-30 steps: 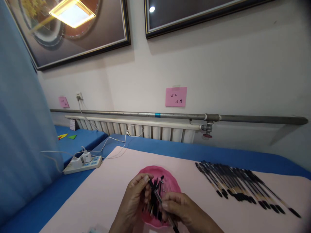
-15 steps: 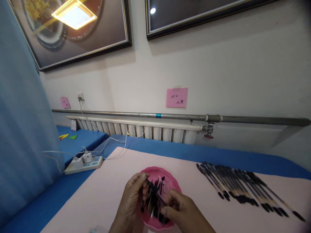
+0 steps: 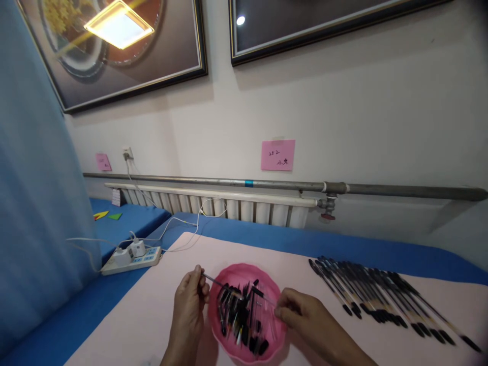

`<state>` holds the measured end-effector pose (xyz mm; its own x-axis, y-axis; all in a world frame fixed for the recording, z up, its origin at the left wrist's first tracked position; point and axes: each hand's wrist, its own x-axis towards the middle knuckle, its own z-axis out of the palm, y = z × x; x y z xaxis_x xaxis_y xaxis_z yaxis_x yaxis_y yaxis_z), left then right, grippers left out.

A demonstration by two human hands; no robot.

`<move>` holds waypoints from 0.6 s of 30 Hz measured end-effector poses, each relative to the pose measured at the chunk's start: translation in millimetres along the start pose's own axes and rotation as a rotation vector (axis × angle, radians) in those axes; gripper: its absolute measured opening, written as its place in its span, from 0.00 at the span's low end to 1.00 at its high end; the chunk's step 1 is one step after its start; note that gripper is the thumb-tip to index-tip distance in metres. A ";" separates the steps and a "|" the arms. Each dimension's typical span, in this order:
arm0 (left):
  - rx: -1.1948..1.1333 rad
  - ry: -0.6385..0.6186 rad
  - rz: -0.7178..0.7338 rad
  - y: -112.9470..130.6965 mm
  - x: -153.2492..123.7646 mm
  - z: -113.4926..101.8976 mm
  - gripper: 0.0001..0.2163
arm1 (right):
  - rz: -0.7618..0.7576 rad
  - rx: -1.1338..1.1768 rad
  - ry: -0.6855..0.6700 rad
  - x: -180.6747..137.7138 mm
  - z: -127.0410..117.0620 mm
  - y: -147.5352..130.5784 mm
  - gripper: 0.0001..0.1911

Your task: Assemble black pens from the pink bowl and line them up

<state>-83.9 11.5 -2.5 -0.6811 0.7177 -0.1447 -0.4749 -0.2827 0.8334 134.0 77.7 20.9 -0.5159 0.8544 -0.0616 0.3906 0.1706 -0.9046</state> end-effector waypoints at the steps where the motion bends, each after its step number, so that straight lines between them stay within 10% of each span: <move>1: -0.008 0.011 0.004 1.7 0.6 -0.9 0.17 | 0.004 0.002 0.020 1.1 -3.2 0.5 0.05; 18: 0.214 -0.283 -0.119 -32.3 -22.2 19.0 0.15 | 0.088 0.508 -0.160 -5.1 33.9 1.7 0.05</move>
<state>-42.8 16.8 -16.1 -0.4329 0.8935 -0.1195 -0.3938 -0.0682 0.9166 111.4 57.0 5.4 -0.6229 0.7626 -0.1742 0.0405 -0.1909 -0.9808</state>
